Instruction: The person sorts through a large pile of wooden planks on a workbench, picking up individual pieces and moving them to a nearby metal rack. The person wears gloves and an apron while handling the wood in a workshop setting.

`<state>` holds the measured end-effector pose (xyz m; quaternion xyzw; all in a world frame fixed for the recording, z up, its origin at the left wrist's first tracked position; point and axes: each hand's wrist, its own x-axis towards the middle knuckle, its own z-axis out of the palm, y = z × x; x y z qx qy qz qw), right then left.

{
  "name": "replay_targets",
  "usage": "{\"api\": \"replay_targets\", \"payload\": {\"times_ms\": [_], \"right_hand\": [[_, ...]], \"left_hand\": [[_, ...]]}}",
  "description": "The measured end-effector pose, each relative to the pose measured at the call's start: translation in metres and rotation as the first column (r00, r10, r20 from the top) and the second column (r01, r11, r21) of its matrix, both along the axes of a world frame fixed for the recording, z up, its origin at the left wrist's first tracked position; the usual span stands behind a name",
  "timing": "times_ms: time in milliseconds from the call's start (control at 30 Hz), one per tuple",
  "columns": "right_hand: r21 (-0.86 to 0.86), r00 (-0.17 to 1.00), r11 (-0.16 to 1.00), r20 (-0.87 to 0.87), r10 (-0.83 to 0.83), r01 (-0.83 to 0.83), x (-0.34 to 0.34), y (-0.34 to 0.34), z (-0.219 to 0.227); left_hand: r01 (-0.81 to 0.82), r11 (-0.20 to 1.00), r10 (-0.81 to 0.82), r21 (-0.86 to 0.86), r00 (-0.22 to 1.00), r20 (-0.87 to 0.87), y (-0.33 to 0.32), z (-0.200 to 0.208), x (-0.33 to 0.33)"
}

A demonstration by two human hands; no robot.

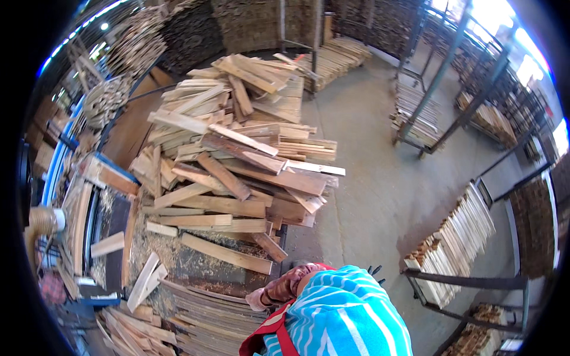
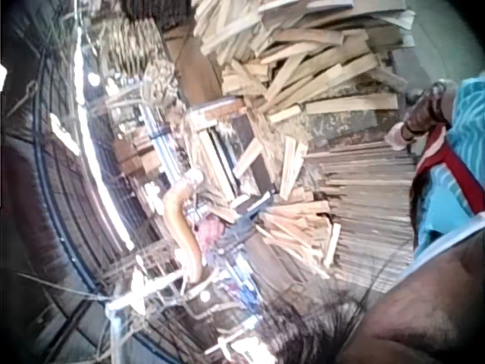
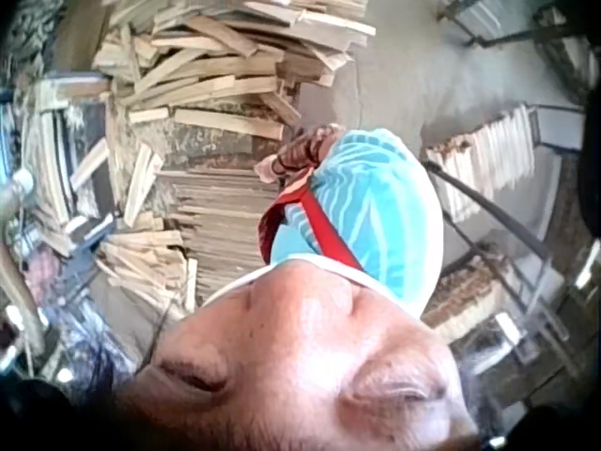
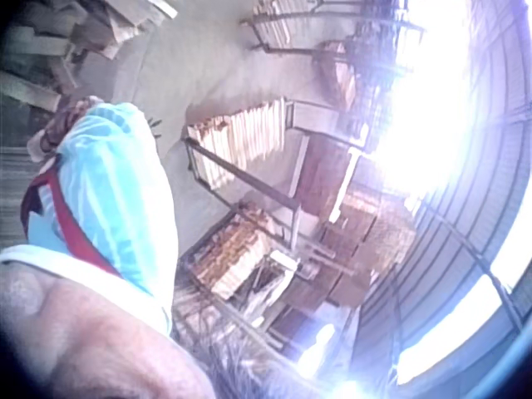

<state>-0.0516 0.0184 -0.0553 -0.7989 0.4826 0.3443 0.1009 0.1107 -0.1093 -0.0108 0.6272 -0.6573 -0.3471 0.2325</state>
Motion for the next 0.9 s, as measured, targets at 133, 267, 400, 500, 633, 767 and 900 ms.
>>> {"api": "replay_targets", "payload": {"times_ms": [133, 267, 400, 500, 633, 767, 900], "right_hand": [[0.025, 0.997, 0.997, 0.032, -0.074, 0.073, -0.004, 0.020, 0.062], [0.040, 0.980, 0.984, 0.094, -0.174, 0.171, -0.002, 0.019, 0.054], [0.428, 0.102, 0.400, 0.569, -0.816, 0.810, -0.010, 0.022, 0.033], [0.530, -0.098, 0.238, 0.529, -0.843, 0.814, -0.006, 0.038, 0.006], [0.411, 0.060, 0.430, 0.663, -0.746, 0.804, -0.009, 0.045, 0.016], [0.405, 0.067, 0.404, 0.634, -0.770, 0.820, -0.018, 0.048, 0.017], [0.396, -0.002, 0.296, 0.600, -0.800, 0.869, -0.019, 0.042, 0.020]], "left_hand": [[0.041, 0.999, -0.040, -0.010, 0.999, 0.018, -0.010, 0.003, -0.006], [0.030, 0.999, -0.030, -0.017, 0.999, 0.017, -0.008, 0.003, 0.008], [-0.126, 0.992, 0.126, -0.020, 0.992, 0.005, 0.007, 0.002, 0.069], [-0.283, 0.959, 0.283, 0.016, 0.958, 0.038, 0.044, -0.008, 0.138], [-0.525, 0.844, 0.507, 0.112, 0.848, 0.154, 0.114, -0.011, 0.224], [-0.806, 0.553, 0.832, 0.208, 0.520, -0.195, 0.144, -0.070, 0.281], [-0.603, 0.226, 0.679, 0.765, -0.466, -0.567, 0.150, -0.111, 0.286]]}}
